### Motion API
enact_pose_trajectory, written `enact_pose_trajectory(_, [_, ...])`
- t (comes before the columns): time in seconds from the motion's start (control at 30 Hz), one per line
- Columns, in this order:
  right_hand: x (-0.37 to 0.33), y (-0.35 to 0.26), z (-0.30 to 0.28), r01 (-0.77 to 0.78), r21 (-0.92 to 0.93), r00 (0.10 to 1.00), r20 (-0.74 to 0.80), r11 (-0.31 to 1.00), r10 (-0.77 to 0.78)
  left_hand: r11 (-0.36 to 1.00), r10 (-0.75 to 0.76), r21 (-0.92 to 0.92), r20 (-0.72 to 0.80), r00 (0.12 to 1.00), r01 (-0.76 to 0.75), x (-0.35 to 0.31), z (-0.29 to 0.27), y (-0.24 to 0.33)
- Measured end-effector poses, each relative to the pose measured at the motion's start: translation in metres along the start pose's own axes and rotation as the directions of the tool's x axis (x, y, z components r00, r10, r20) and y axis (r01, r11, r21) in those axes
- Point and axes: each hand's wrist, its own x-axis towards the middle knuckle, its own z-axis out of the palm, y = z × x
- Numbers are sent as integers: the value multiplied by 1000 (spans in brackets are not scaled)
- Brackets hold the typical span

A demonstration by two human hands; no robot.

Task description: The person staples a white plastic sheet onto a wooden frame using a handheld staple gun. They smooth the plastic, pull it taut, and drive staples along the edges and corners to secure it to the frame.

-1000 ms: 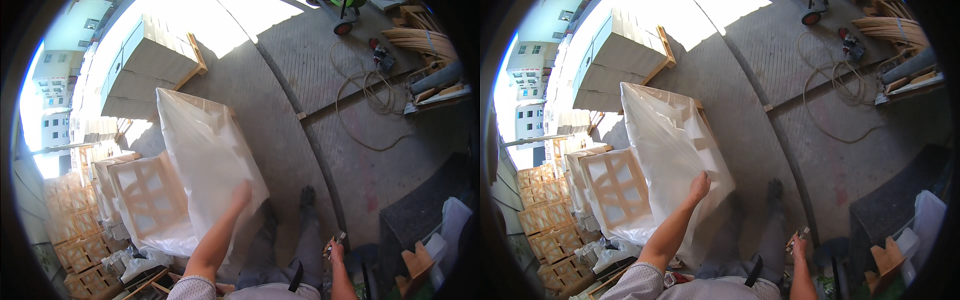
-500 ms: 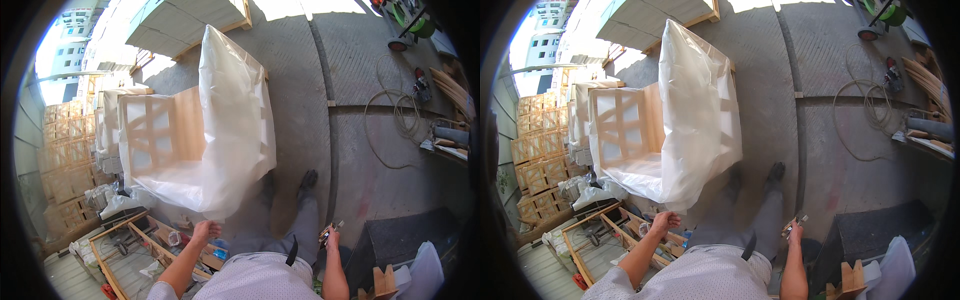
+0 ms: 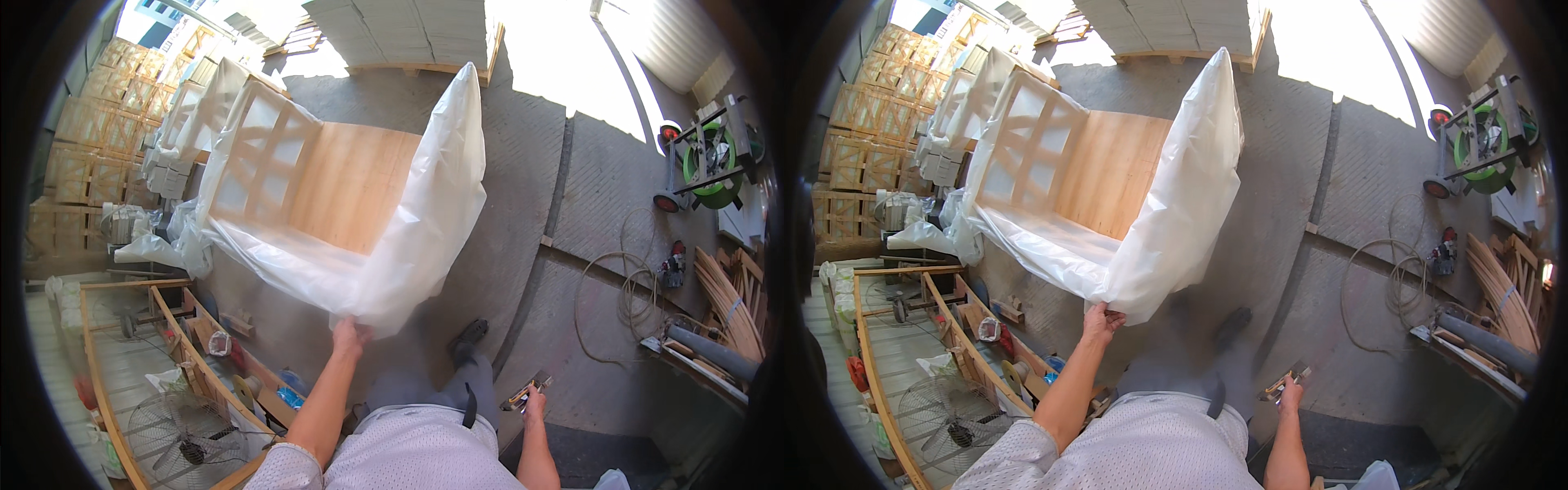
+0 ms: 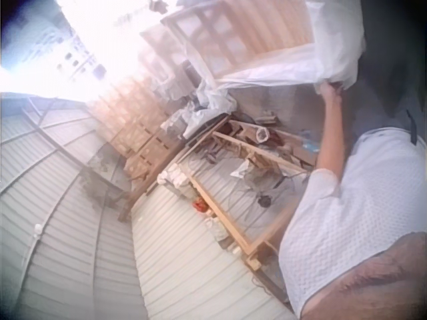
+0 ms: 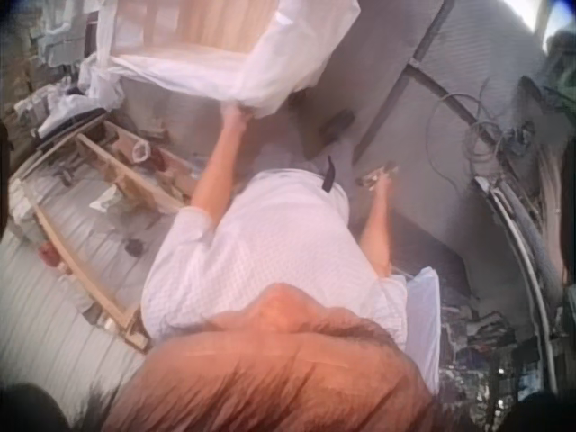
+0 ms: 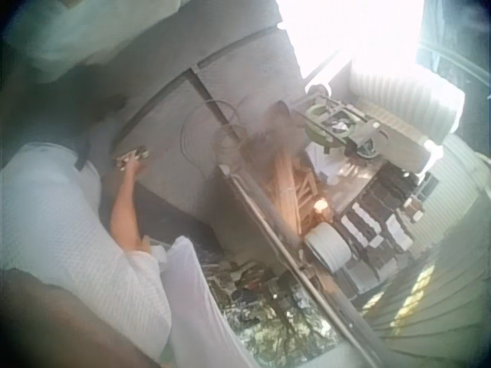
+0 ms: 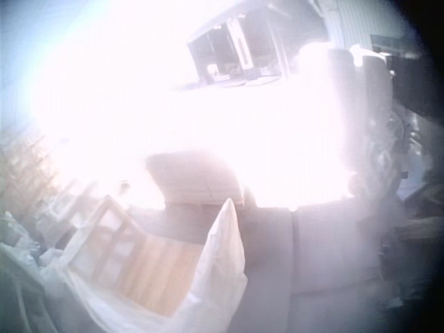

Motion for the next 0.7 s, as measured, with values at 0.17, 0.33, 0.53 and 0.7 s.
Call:
enact_pose_trajectory(0.17, [-11,-31,1,48,-216,999,10,975,-47,992,104,-57,-80,991,-108,-21,-1,-4])
enact_pose_trajectory(0.33, [-25,-46,3,62,-224,998,26,973,-58,807,165,-585,105,981,-73,-33,-26,-18])
enact_pose_trajectory(0.53, [-31,-53,4,79,-393,995,-30,916,-98,714,181,-674,440,880,190,-46,-30,-34])
enact_pose_trajectory(0.7, [-44,-63,3,109,-353,993,-1,929,-117,868,-23,-407,541,841,286,-35,-27,-68])
